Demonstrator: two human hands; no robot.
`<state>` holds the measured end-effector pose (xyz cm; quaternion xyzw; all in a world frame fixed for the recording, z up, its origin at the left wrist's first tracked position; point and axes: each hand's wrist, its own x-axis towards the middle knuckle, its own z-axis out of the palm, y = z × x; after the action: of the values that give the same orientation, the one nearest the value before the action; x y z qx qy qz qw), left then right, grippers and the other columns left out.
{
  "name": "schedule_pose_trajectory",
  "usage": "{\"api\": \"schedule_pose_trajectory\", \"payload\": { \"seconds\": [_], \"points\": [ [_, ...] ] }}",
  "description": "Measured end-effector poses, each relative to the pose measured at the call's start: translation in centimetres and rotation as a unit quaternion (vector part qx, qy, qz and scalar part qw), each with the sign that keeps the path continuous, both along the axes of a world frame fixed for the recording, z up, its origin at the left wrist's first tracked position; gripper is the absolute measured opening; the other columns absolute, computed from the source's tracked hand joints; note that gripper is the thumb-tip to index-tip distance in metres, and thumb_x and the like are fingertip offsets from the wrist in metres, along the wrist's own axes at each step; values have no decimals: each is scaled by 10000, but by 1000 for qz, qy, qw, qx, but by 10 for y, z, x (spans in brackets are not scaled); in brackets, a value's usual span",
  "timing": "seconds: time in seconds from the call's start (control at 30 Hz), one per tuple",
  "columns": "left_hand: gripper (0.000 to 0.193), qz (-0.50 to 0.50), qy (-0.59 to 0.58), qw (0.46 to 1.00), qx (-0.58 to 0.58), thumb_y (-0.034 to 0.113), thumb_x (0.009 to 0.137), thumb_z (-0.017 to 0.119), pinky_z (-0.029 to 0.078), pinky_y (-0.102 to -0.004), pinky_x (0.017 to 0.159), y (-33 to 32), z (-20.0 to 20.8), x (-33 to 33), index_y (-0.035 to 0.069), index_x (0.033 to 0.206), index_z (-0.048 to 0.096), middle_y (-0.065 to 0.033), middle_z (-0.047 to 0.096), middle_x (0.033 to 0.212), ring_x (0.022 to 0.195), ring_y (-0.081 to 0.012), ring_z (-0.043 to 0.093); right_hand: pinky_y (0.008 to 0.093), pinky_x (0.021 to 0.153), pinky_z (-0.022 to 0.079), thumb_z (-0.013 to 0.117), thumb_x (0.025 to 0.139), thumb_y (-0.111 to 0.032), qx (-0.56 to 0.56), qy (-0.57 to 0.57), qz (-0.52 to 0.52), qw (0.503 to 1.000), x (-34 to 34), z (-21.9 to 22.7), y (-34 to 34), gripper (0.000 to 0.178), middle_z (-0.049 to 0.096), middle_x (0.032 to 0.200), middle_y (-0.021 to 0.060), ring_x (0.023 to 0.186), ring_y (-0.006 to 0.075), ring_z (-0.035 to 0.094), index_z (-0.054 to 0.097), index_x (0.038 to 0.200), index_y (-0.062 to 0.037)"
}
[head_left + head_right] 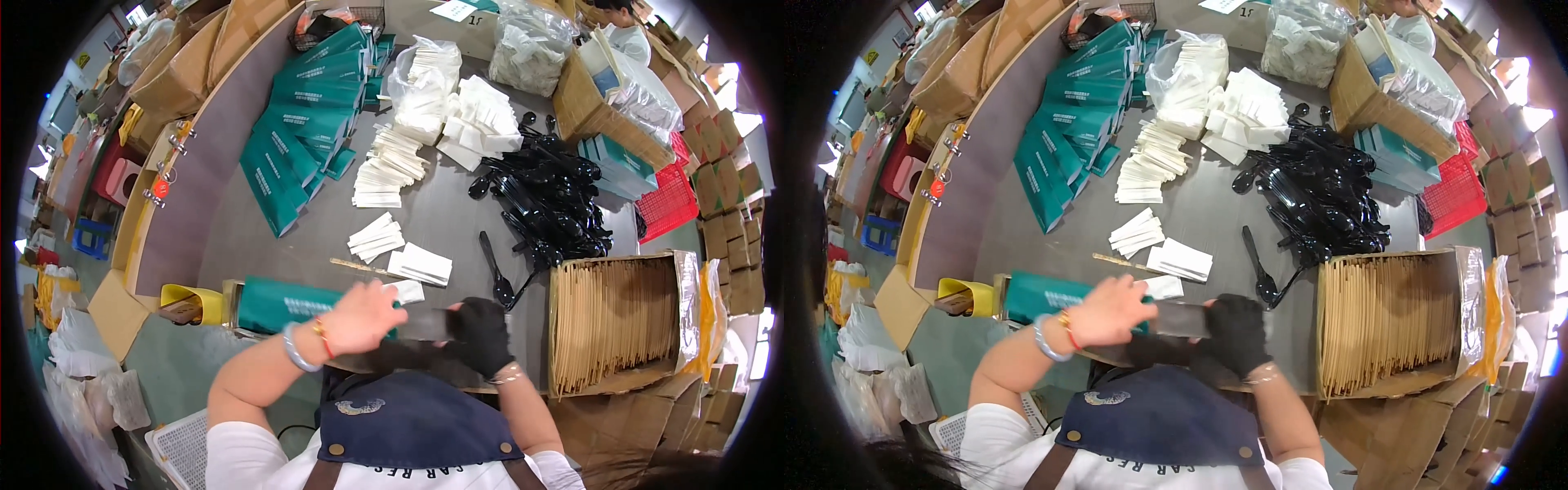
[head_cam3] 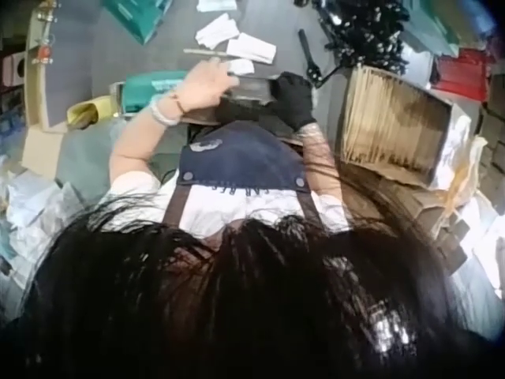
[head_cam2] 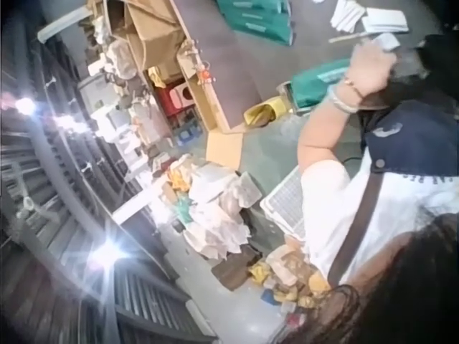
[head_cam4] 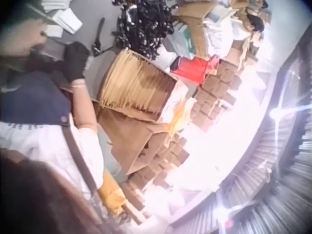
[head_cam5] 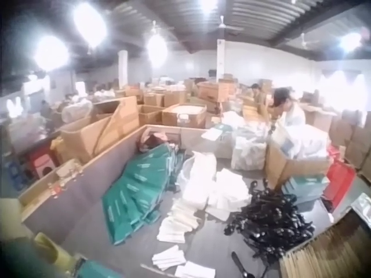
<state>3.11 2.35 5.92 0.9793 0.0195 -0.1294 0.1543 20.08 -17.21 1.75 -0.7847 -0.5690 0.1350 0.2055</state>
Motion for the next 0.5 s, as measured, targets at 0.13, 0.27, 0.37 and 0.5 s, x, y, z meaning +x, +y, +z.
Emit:
{"api": "schedule_pose_trajectory", "payload": {
  "seconds": [0.13,0.27,0.37,0.5],
  "points": [
    [304,67,-109,992,2,104,575,718,467,-469,828,74,-1,-26,106,854,598,-158,527,1106,1051,-376,500,419,872,415,876,534,-292,13,-9,-74,997,16,13,-21,633,578,1020,90,1013,312,546,576,1059,-104],
    [472,274,-204,938,61,166,621,766,384,-502,993,41,-37,-56,74,1062,625,-164,477,1267,1220,-404,414,429,840,402,820,578,-375,-1,-19,-55,998,2,14,-15,585,579,1018,82,965,287,564,593,1045,-105],
    [795,387,-152,909,-9,403,640,831,200,-608,1088,-22,-71,-61,65,1291,525,-181,419,1367,1306,-408,319,436,835,400,818,583,-383,-38,-19,-51,998,-6,15,-11,585,587,1026,86,957,287,570,600,1049,-105],
    [896,447,-184,872,-77,446,649,825,148,-618,1102,-28,-98,-64,23,1348,458,-193,391,1401,1348,-413,276,440,842,395,811,597,-398,-70,-45,-14,996,-8,17,-7,583,594,1056,97,971,292,573,606,1048,-90]
  ]
}}
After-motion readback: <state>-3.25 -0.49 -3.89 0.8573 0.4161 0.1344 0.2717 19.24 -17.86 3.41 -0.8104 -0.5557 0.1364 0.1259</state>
